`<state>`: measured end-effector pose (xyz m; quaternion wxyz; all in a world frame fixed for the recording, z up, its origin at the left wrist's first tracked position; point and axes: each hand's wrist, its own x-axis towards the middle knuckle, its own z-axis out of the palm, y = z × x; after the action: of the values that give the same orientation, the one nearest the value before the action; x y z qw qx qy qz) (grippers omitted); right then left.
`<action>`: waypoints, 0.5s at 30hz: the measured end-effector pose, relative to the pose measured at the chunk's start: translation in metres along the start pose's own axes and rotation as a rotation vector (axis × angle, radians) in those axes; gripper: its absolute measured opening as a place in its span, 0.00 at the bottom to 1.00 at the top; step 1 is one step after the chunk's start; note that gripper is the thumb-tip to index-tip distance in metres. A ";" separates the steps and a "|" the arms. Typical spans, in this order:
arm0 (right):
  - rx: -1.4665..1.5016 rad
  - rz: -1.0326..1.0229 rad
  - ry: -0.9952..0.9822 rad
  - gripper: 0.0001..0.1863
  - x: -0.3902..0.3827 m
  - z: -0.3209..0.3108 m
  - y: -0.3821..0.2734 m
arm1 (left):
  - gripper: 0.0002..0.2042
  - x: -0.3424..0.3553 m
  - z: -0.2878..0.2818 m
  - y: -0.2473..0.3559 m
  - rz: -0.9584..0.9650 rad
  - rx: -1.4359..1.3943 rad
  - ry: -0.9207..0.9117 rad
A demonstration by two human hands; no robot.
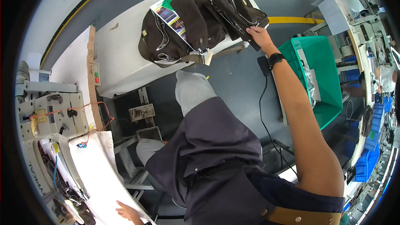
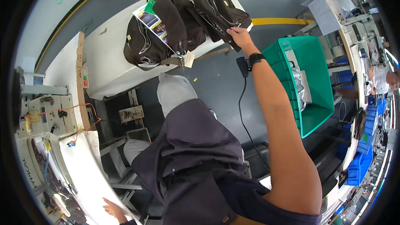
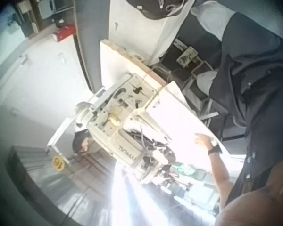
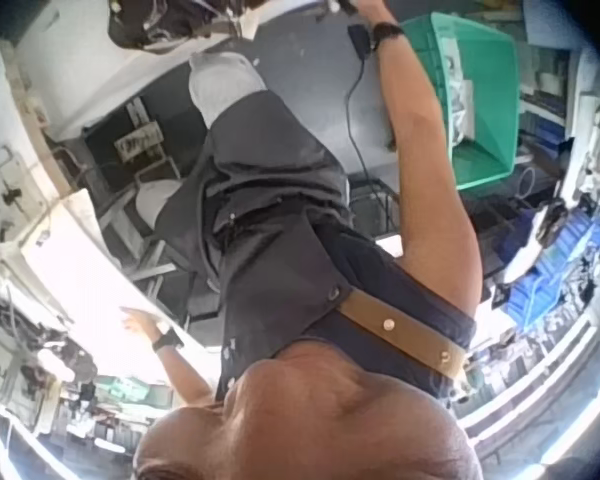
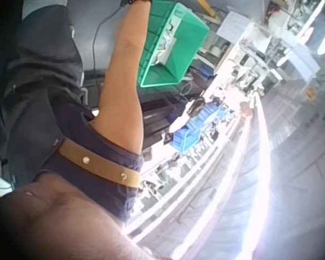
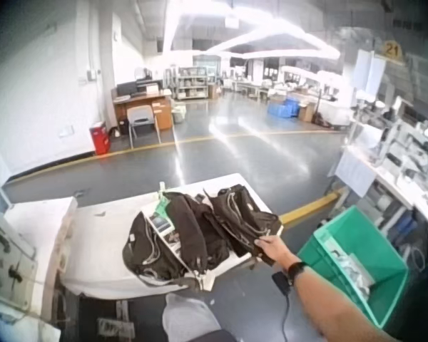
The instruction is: Sewing and inspecting a leather bag using a sewing machine in a workshop.
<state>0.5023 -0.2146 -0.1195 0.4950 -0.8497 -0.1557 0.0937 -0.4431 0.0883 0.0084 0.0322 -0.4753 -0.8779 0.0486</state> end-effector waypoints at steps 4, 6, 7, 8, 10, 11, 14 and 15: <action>0.048 0.168 -0.083 0.17 0.007 -0.014 0.018 | 0.50 -0.004 -0.003 0.012 -0.011 -0.006 -0.018; -0.087 0.063 -0.056 0.18 0.009 -0.018 0.039 | 0.50 -0.006 -0.001 0.015 0.006 -0.016 -0.066; -0.086 0.064 -0.067 0.18 0.009 -0.008 0.043 | 0.50 -0.009 0.002 0.014 0.037 -0.050 0.021; -0.113 0.013 0.016 0.19 0.006 0.000 0.047 | 0.50 -0.010 0.005 0.012 0.070 -0.085 0.108; -0.294 -0.058 0.136 0.21 -0.011 0.020 0.025 | 0.50 -0.005 0.004 -0.004 0.054 -0.078 0.117; -0.288 -0.060 0.122 0.21 -0.017 0.029 0.024 | 0.50 -0.003 0.002 -0.013 0.046 -0.080 0.125; -0.653 -0.001 0.157 0.17 -0.012 0.016 0.002 | 0.50 -0.009 -0.001 0.013 0.035 -0.029 -0.031; -0.652 -0.003 0.180 0.17 -0.006 0.006 -0.004 | 0.50 -0.003 -0.001 0.020 0.049 -0.046 -0.033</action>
<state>0.4943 -0.2098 -0.1194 0.2090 -0.9679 -0.1344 -0.0370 -0.4243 0.0966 0.0067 0.0054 -0.4962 -0.8674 0.0370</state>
